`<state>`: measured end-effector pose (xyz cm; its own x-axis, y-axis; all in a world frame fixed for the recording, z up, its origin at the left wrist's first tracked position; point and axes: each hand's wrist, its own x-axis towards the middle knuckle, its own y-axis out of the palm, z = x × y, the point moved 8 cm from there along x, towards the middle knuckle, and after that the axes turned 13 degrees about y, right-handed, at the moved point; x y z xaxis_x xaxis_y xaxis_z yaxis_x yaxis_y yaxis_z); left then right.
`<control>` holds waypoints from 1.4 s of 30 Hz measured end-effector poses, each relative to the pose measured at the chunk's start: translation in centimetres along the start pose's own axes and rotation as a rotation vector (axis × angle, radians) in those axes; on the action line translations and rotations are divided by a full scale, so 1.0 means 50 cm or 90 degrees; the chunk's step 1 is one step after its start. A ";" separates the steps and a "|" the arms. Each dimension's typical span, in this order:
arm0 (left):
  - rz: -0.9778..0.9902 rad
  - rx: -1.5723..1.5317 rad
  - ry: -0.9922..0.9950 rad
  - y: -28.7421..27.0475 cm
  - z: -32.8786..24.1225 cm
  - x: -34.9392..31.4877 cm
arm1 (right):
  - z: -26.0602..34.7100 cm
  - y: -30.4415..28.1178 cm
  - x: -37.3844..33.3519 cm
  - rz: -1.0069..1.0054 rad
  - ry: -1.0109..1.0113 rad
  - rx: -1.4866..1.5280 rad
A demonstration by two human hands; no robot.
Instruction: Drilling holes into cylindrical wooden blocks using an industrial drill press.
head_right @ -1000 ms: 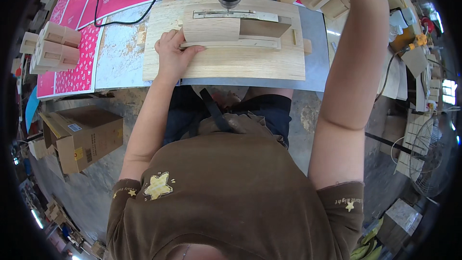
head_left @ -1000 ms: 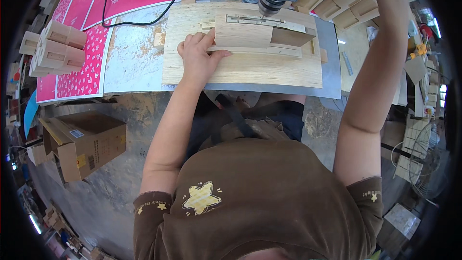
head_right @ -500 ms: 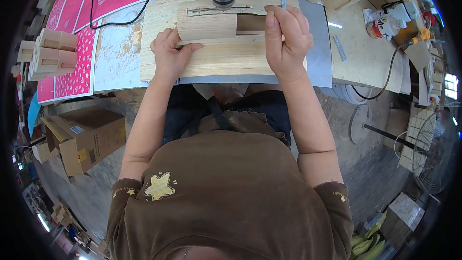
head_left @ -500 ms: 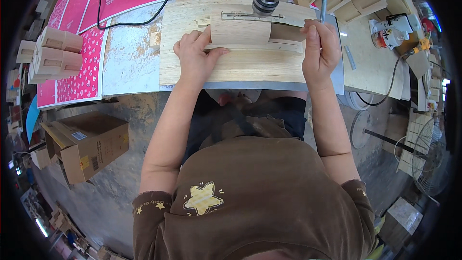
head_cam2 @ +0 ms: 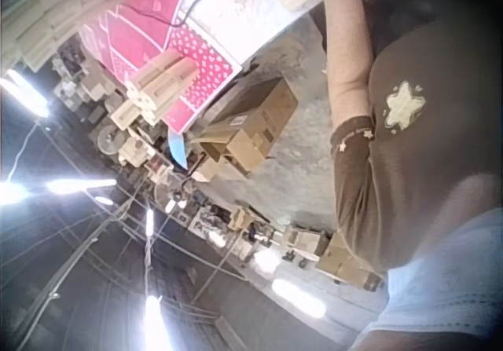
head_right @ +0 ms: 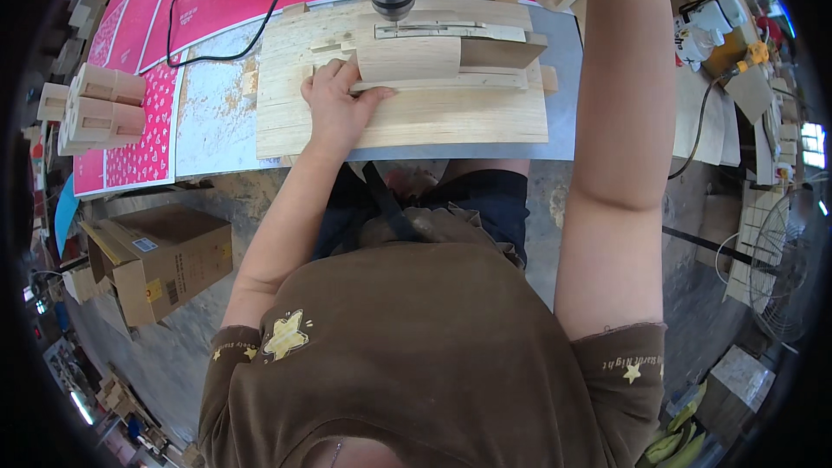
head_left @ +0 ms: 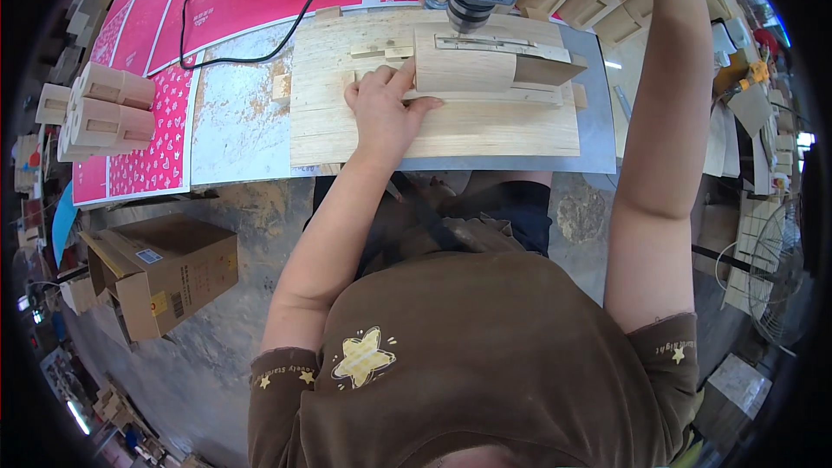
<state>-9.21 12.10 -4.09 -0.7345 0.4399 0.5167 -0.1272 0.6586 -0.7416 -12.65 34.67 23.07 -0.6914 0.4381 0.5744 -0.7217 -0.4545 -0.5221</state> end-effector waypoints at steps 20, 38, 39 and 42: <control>-0.004 -0.018 -0.004 0.003 0.004 -0.007 | -0.132 0.043 -0.371 -0.057 -0.192 0.202; 0.029 -0.199 -0.009 -0.002 0.035 0.027 | -0.179 0.073 -0.187 0.196 -0.092 0.045; 0.030 -0.233 -0.029 0.004 0.036 0.026 | -0.210 0.082 -0.247 0.218 -0.075 -0.026; 0.032 -0.297 -0.039 -0.011 0.027 0.028 | -0.233 0.102 -0.346 0.319 -0.140 -0.125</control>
<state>-11.05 11.54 -3.53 -0.7718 0.4511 0.4481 0.2131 0.8475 -0.4862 -4.76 33.79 3.13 -0.9426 0.0262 0.3328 -0.3146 -0.4032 -0.8593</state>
